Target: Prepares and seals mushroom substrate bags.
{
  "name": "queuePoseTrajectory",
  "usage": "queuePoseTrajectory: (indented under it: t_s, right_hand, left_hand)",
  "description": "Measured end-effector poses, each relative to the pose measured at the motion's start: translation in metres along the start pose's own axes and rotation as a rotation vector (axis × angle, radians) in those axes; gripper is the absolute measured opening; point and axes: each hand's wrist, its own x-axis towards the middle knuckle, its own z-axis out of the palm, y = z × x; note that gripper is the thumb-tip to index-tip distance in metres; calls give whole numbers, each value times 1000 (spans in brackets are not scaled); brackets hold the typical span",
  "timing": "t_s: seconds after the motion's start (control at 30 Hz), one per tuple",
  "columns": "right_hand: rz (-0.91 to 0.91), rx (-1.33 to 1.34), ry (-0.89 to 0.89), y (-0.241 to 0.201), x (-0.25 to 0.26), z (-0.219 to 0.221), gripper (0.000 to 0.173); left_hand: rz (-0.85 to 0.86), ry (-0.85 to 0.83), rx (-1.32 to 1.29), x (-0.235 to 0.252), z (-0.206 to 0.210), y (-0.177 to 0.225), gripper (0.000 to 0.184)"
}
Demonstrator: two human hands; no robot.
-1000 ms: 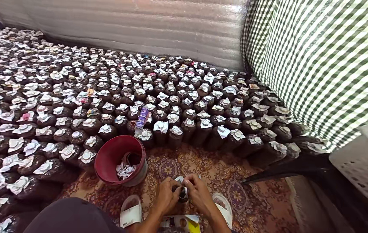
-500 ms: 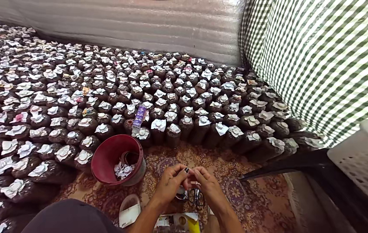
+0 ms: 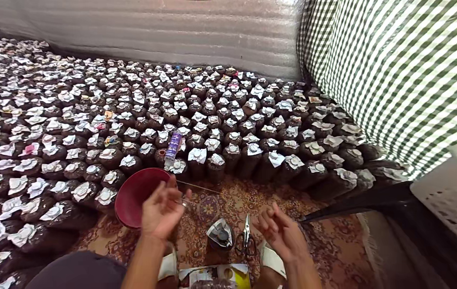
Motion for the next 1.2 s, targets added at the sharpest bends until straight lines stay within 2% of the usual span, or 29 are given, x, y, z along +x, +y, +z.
queuePoseTrajectory:
  t_s: [0.03,0.07,0.13,0.17,0.23,0.27,0.33,0.4,0.43,0.47,0.5,0.53,0.57,0.6,0.67,0.73,0.77,0.83,0.9,0.97,1.07,1.13,1.2]
  right_hand:
    - [-32,-246,-66,-1,-4,-1,36]
    - [-33,-440,-198,0,-8,8,28]
    - [-37,-593,-480,9,-16,43,26]
    - [-62,-630,-526,15,-17,61,25]
    - [-124,-741,-367,21,-10,76,21]
    - [-123,-806,-251,21,-4,73,20]
    - [-78,-824,-124,21,4,58,18]
    - [19,-660,-103,32,6,46,16]
    - [75,-577,-90,39,7,44,16]
    - [114,-540,-66,46,11,42,17]
    - [127,-581,-38,54,15,38,20]
    - [123,-704,-11,60,18,31,24]
    - [115,-875,14,62,20,23,27]
    - [117,-1029,36,61,22,15,29]
    - [142,-1132,66,55,22,4,29]
    - [147,-1105,74,52,22,1,27]
    - [138,-1098,73,52,23,2,27]
    - [130,-1114,60,52,23,2,26]
    - [131,-1154,58,51,23,0,27]
    - [154,-1243,68,47,22,-3,29]
    - [223,-1391,81,44,23,-4,31]
    - [279,-1470,57,46,22,-2,31]
    - [353,-1525,8,50,22,1,32]
  left_hand:
    - [64,-41,5,3,1,8,45]
    - [104,-92,127,4,2,7,52]
    - [119,-251,617,4,-9,-19,59]
    - [83,-308,836,3,-17,-37,55]
    - [-80,-261,1002,-4,-20,-70,33]
    - [-176,-207,975,-5,-21,-78,31]
    - [-324,-132,774,-3,-21,-80,35]
    - [-412,-139,548,0,-20,-77,39]
    - [-399,-152,552,2,-22,-79,39]
    - [-338,-151,687,5,-27,-81,39]
    - [-249,-131,977,10,-34,-84,37]
    - [-188,-103,1344,13,-44,-85,43]
    - [-201,-84,1661,15,-53,-87,60]
    - [-237,-74,1819,18,-62,-94,69]
    - [-275,-78,1892,19,-77,-109,53]
    - [-286,-83,1954,16,-75,-117,31]
    - [-294,-128,1936,15,-71,-117,26]
    - [-294,-249,1785,13,-62,-111,23]
    - [-195,-309,1591,10,-46,-97,21]
    - [8,-220,1566,7,-27,-70,19]
    - [328,134,1737,5,-18,-11,16]
    - [416,409,1836,6,-28,22,17]
    - [408,641,1883,10,-45,38,21]
